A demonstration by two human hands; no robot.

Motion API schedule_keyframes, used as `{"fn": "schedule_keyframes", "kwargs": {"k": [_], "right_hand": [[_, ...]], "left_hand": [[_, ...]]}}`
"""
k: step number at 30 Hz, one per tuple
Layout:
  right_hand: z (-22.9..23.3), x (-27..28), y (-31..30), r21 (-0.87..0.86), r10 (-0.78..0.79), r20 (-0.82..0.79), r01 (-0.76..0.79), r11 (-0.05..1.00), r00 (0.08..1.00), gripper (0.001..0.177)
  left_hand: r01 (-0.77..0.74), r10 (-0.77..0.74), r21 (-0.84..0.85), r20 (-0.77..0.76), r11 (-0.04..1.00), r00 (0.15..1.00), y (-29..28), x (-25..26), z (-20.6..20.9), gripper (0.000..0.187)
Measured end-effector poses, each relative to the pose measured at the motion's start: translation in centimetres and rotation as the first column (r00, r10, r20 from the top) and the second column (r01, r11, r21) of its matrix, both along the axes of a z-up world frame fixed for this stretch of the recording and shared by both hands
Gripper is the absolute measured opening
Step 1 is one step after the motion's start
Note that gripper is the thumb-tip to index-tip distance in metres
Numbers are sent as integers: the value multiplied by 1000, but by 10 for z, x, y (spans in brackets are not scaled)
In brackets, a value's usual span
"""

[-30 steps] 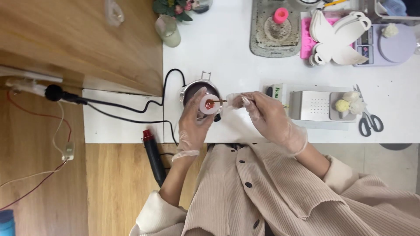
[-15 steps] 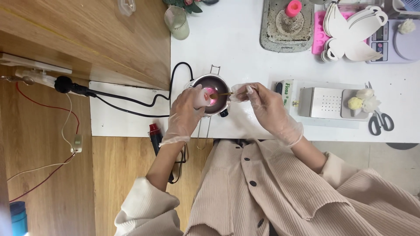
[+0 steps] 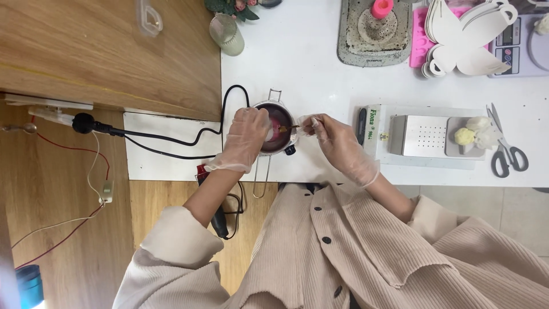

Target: Melting and stirring pink wax in a small pot and preparing molds for candle making.

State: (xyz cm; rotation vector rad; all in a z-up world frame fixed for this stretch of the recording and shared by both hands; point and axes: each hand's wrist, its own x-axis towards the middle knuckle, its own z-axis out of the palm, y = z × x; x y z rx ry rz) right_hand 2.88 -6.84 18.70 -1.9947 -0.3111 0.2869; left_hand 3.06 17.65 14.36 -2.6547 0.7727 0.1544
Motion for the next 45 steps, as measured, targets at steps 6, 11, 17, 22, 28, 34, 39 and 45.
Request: {"fn": "schedule_keyframes", "kwargs": {"k": [6, 11, 17, 22, 28, 34, 39, 45], "right_hand": [[-5, 2, -2, -8, -8, -37, 8, 1000, 999, 28], [-14, 4, -2, 37, 2, -30, -1, 999, 1000, 28], [-14, 5, -4, 40, -8, -31, 9, 999, 999, 29], [-12, 4, -2, -6, -5, -26, 5, 1000, 1000, 29], [-14, 2, 0, 1, 11, -9, -11, 1000, 1000, 30], [-6, 1, -1, -21, -7, -22, 6, 1000, 1000, 29], [-4, -1, -2, -31, -8, -25, 8, 1000, 1000, 29], [-7, -2, 0, -42, -10, -21, 9, 999, 1000, 31]], "left_hand": [[71, -68, -143, 26, 987, 997, 3, 1, -4, 33], [135, -134, -95, 17, 986, 991, 1, -1, -20, 43], [-18, 2, -243, -68, 970, 998, 12, 4, -5, 49], [-155, 99, -369, -167, 916, 981, 18, -3, -7, 36], [-306, 190, -488, -272, 817, 943, 12, -5, 18, 38], [-503, 296, -575, -420, 645, 858, 12, -6, 44, 58], [-584, 333, -726, -485, 362, 809, 15, -18, 39, 54], [-666, 269, -745, -648, -34, 712, 23, -29, 15, 53]]}}
